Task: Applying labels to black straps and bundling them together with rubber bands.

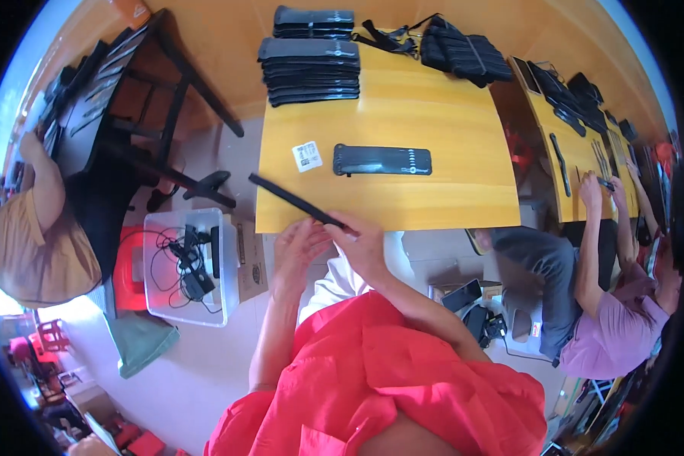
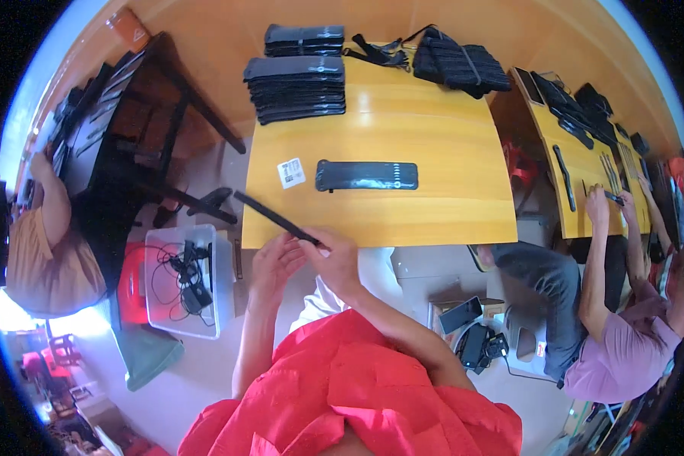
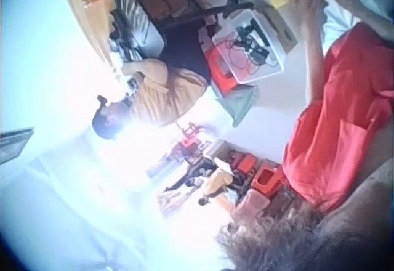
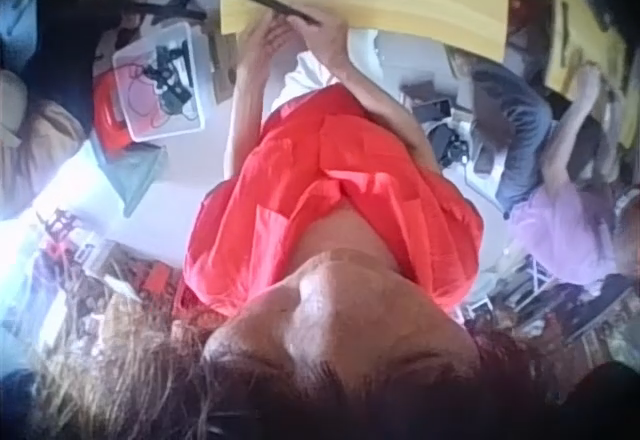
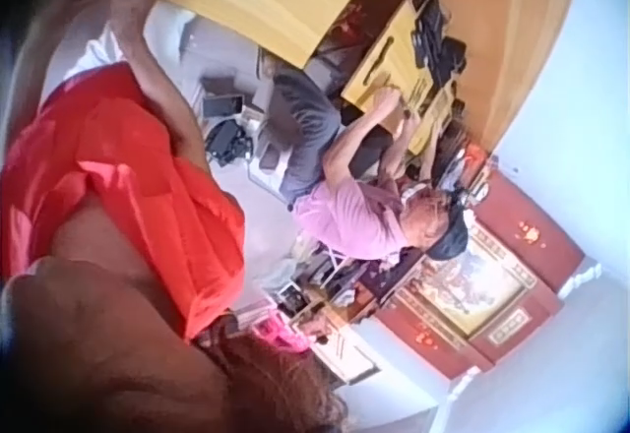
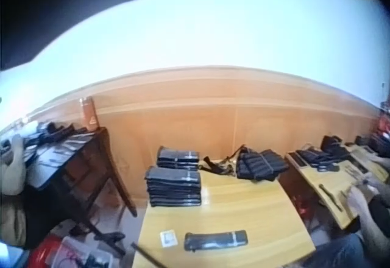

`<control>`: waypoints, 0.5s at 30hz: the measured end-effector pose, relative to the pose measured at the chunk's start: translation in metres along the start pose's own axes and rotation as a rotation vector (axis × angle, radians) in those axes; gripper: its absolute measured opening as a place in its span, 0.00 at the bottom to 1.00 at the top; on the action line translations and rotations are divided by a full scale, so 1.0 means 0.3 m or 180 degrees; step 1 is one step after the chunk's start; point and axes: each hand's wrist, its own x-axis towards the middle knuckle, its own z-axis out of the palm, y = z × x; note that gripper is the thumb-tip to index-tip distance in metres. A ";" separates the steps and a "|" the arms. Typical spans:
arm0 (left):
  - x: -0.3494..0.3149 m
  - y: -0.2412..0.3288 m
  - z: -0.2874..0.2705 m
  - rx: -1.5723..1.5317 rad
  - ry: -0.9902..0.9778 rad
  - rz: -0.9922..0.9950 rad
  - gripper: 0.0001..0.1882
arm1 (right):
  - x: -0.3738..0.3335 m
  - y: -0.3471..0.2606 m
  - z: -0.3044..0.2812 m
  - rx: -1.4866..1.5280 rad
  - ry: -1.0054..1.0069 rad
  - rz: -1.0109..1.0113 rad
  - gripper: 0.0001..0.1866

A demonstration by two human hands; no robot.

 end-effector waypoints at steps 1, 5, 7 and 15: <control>0.003 0.007 0.025 0.0003 -0.0078 -0.0042 0.15 | -0.007 -0.023 -0.012 0.0000 -0.0037 0.0012 0.10; -0.014 0.020 0.109 -0.0070 -0.0342 -0.0004 0.11 | -0.019 -0.076 -0.053 -0.0882 0.0197 -0.1180 0.14; -0.014 0.040 0.138 -0.0138 -0.0554 0.0000 0.11 | -0.014 -0.141 -0.084 -0.1191 0.0085 -0.1675 0.15; -0.024 0.084 0.258 -0.0039 -0.1050 -0.0109 0.10 | 0.001 -0.266 -0.266 -0.1201 -0.0215 -0.1537 0.10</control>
